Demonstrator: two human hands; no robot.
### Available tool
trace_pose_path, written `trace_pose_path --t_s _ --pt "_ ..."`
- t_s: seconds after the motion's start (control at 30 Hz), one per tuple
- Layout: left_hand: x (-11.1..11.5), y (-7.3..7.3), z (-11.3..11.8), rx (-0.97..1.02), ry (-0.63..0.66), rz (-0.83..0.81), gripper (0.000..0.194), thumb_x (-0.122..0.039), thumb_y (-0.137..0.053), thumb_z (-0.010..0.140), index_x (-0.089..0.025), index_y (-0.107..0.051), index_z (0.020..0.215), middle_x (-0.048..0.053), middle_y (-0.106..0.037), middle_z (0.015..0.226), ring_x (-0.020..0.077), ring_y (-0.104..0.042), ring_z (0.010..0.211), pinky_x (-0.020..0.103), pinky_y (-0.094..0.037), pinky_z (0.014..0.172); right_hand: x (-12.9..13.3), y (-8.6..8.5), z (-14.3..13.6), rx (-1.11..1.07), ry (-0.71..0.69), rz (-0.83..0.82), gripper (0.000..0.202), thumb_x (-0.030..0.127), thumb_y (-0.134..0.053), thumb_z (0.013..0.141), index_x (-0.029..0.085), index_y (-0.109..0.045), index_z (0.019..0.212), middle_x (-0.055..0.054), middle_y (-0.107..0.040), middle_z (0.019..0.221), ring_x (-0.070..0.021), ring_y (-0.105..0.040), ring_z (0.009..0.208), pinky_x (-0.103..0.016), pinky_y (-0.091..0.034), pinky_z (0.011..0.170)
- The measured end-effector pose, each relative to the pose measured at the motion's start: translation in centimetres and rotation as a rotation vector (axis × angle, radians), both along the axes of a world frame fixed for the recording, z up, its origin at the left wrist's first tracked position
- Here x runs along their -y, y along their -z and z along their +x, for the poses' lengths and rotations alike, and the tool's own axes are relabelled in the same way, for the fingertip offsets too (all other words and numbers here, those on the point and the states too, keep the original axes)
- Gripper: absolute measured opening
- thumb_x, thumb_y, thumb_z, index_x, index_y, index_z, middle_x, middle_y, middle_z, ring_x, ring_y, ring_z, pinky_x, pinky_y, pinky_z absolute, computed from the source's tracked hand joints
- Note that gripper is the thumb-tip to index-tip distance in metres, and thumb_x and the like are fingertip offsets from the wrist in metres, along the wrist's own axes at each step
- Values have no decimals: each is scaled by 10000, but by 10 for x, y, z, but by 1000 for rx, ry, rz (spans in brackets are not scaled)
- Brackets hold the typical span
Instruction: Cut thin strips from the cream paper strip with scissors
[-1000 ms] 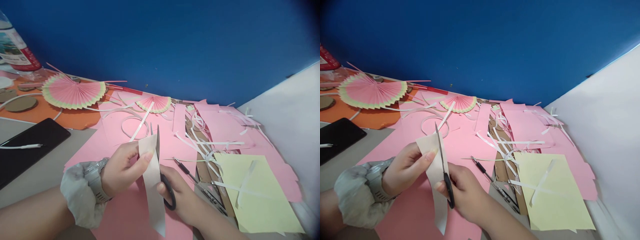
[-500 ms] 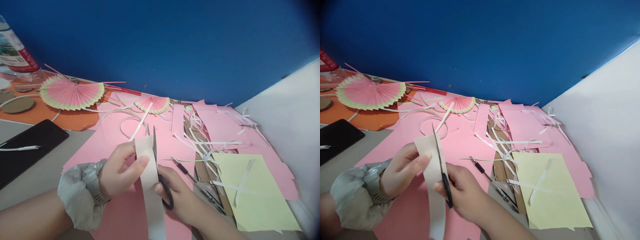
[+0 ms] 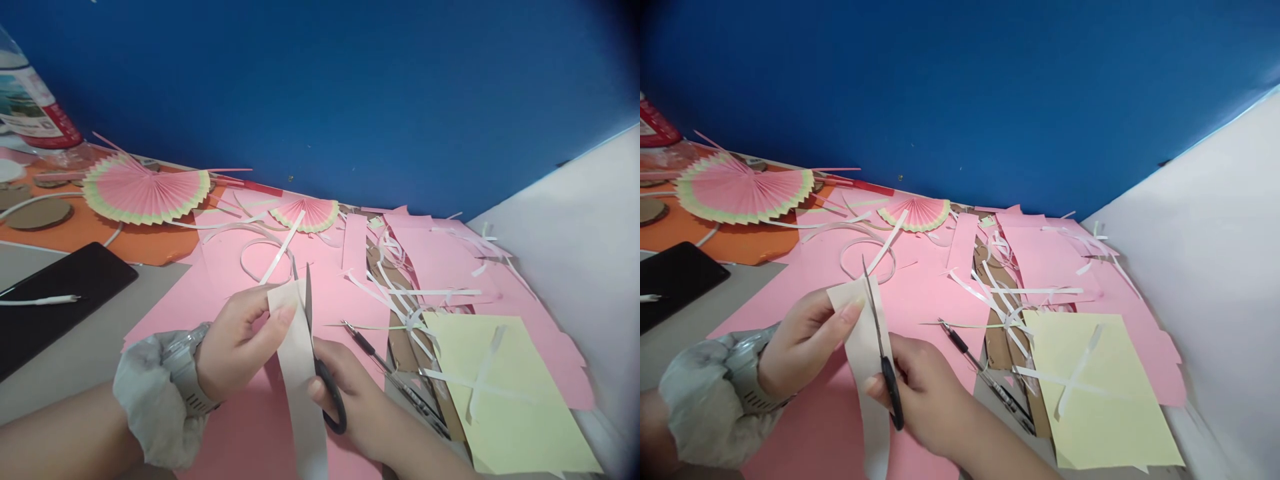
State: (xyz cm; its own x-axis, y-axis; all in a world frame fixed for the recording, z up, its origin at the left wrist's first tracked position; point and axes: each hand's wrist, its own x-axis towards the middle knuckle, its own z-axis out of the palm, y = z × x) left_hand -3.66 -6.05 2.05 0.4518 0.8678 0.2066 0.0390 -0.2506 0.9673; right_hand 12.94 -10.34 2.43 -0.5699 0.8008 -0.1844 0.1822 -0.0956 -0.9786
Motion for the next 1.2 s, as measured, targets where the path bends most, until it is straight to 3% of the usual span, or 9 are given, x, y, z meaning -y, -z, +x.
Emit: trace_pose_path --t_s 0.43,1.2 --pt "-1 -1 -1 -38 -5 -15 317 -254 -337 913 -159 -417 621 -36 -396 588 80 -372 537 201 -341 510 -1 0 -1 19 6 22 499 647 -330 833 164 -455 804 18 -313 711 -134 -267 643 -240 -277 570" --pt "-1 -1 0 -76 28 -3 324 -268 -331 912 -157 -415 619 -38 -393 581 79 -371 529 199 -336 510 0 -1 -3 -23 37 -9 462 639 -365 825 185 -384 746 18 -305 710 -140 -274 650 -247 -278 582"
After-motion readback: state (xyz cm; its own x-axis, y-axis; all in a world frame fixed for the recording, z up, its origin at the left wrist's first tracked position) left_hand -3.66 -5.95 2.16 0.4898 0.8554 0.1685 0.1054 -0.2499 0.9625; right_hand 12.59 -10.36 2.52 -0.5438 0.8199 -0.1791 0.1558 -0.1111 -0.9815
